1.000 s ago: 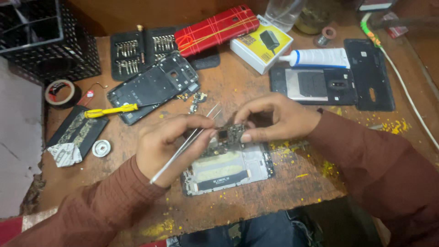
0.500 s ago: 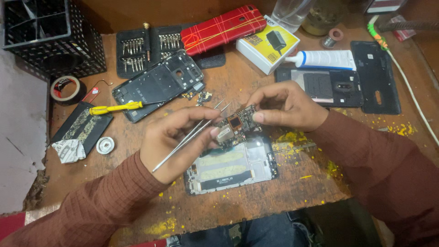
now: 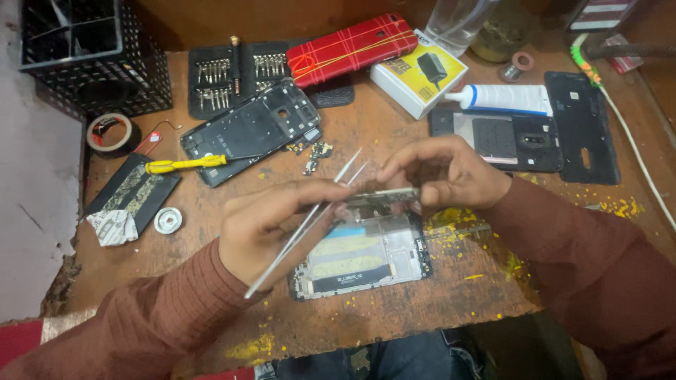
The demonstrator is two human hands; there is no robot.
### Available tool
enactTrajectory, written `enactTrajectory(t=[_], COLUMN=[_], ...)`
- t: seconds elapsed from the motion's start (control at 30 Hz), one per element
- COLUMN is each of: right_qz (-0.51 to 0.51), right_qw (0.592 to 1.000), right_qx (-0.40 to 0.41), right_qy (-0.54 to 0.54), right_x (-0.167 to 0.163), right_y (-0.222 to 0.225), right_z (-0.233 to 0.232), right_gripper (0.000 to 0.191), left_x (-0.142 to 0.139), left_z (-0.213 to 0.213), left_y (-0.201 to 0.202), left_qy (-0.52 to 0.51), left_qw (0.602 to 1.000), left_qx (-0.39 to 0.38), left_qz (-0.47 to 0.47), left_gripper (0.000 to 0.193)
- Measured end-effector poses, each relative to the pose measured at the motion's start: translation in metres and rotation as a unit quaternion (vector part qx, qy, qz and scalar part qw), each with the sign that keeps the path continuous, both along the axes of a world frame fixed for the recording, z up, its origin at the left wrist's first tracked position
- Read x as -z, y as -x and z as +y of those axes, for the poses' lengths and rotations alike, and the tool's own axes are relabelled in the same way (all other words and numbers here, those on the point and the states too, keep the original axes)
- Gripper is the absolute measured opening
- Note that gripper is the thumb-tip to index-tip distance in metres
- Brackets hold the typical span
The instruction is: The person uses tweezers to place and adjust small components on a disassembled mobile phone motherboard. They then use a yellow screwdriver to tighten screws on the phone's back cover.
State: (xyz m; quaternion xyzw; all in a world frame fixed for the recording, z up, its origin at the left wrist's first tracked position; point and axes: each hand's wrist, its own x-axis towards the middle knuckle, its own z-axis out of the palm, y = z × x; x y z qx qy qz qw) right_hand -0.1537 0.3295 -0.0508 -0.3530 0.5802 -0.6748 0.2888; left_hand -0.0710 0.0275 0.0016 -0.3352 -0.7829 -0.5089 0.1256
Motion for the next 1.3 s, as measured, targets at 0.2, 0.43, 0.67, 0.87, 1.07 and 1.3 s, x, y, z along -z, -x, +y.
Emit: enactTrajectory(t=[0.2, 0.43, 0.67, 0.87, 1.07, 1.3], right_qz=[0.011, 0.026, 0.016, 0.007, 0.224, 0.309], right_qw=[0.999, 0.999, 0.997, 1.0, 0.972, 0.938], right_qx=[-0.017, -0.014, 0.006, -0.012, -0.055, 0.076], right_qy=[-0.041, -0.039, -0.07, -0.021, 0.043, -0.14], right_x=[-0.002, -0.007, -0.012, -0.004, -0.027, -0.031], right_y=[-0.007, -0.01, -0.015, -0.007, -0.012, -0.042], right_z=[-0.003, -0.011, -0.01, -0.009, -0.02, -0.027], right_gripper=[0.065, 0.067, 0.07, 0.067, 0.055, 0.025], left_x=[-0.008, -0.013, -0.016, -0.017, -0.017, -0.02], left_z=[-0.003, -0.006, -0.006, -0.004, -0.006, -0.002], left_y=[-0.003, -0.006, -0.006, -0.006, -0.004, -0.009], left_qy=[0.006, -0.006, 0.008, 0.043, 0.026, -0.001], left_qw=[0.994, 0.993, 0.99, 0.984, 0.986, 0.991], left_qx=[0.056, 0.073, 0.105, 0.083, 0.025, 0.047], left_qz=[0.095, 0.087, 0.094, 0.15, 0.165, 0.127], left_gripper=[0.029, 0.029, 0.025, 0.026, 0.027, 0.032])
